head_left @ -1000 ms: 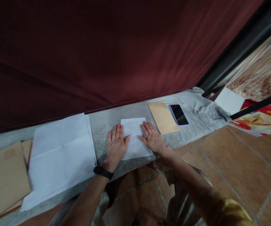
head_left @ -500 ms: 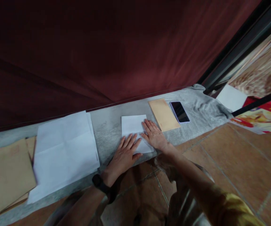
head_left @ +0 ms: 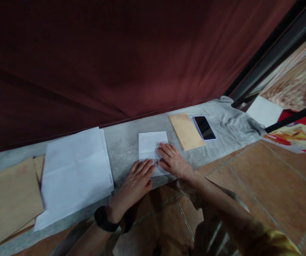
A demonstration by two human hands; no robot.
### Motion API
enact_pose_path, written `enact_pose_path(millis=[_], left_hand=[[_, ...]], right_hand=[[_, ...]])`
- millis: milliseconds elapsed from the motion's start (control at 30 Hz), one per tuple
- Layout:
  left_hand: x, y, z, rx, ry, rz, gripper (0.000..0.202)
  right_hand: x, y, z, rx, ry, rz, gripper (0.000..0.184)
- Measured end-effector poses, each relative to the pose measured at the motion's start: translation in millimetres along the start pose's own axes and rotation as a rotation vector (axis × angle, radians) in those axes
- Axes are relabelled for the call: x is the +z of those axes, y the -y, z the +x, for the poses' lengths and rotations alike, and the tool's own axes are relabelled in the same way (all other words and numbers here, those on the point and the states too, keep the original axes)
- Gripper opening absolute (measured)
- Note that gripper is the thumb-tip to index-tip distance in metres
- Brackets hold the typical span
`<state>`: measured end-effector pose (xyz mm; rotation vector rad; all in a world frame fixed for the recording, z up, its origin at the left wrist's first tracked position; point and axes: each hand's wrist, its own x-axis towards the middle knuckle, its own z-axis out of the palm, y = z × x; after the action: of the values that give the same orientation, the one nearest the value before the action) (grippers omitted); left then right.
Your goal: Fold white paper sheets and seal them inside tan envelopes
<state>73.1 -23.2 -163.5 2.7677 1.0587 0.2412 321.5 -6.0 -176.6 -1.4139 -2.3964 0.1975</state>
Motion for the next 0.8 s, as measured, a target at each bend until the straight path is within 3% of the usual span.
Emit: enact_pose_path(millis=[267,433,533,800], left_hand=[[5.8,-6.2,-2.4,-0.016,0.031,0.107,0.059],[-3.3,-17.7,4.0,-0.051,0.008,0.137,0.055],[-10.9,-12.7,9.0,-0.07,-0.018,0.089,0.046],[-24.8,11.8,11.0,-0.036,-0.151,-0.21,0.023]], right_hand=[[-6.8,9.2,-12.1,-0.092,0.121,0.077,0.069],[-14.6,10.4,-15.2,-0.102,0.176,0.11,0.076],[-21.0,9.2,-16.6,-0.119,0.213,0.142,0.08],[-34.1,-8.0,-15.9,-0.1,0.169,0.326,0.051]])
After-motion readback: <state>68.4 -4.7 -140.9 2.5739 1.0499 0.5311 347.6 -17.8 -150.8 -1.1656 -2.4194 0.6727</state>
